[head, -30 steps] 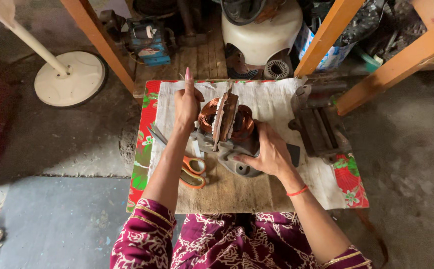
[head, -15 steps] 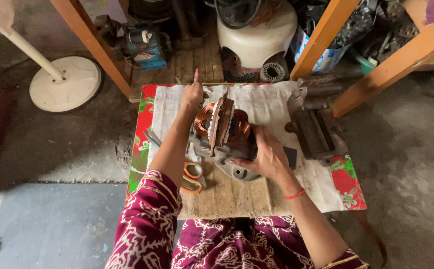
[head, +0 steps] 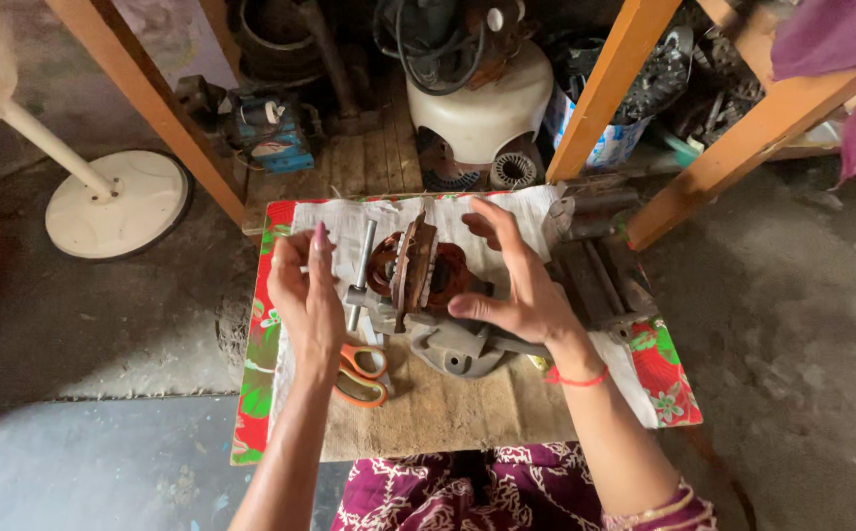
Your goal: The person winds copper wire around a motor stator core by hand, repeatedly wrapping and adjusting the coil. They occasionally use a metal tool to press or align the wire and reposition the stator on the work surface.
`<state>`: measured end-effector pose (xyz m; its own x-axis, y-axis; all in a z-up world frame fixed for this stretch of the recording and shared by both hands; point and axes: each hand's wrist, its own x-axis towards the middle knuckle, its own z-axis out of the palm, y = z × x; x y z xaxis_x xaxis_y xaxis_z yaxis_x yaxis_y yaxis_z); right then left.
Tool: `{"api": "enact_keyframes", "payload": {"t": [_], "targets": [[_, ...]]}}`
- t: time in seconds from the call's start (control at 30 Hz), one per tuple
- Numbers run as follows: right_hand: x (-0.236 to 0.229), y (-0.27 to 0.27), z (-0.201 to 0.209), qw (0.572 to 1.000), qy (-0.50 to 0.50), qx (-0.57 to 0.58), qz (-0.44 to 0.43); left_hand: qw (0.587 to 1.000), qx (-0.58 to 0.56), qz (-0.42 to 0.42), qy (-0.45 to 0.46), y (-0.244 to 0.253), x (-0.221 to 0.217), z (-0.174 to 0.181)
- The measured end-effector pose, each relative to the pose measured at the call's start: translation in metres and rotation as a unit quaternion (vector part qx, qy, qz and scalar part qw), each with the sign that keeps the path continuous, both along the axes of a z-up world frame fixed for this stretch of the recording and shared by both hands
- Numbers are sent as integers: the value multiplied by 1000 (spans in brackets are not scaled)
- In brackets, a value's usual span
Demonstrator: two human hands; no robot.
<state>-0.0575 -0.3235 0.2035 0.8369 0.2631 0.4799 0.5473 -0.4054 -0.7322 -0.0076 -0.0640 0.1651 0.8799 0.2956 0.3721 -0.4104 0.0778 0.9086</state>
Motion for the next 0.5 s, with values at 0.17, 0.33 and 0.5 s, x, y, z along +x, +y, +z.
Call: {"api": "enact_keyframes", "payload": {"t": [0.17,0.33,0.5], "targets": [[33,27,32,995,25,-53,77,986,4,-90,141,-30,-96,28],[31,37,46,993,74,-54,68,994,62,-83,32,-40,-104,9],[26,44,45,997,26,-38,56,993,42,-67,93,-40,-102,-11]]}}
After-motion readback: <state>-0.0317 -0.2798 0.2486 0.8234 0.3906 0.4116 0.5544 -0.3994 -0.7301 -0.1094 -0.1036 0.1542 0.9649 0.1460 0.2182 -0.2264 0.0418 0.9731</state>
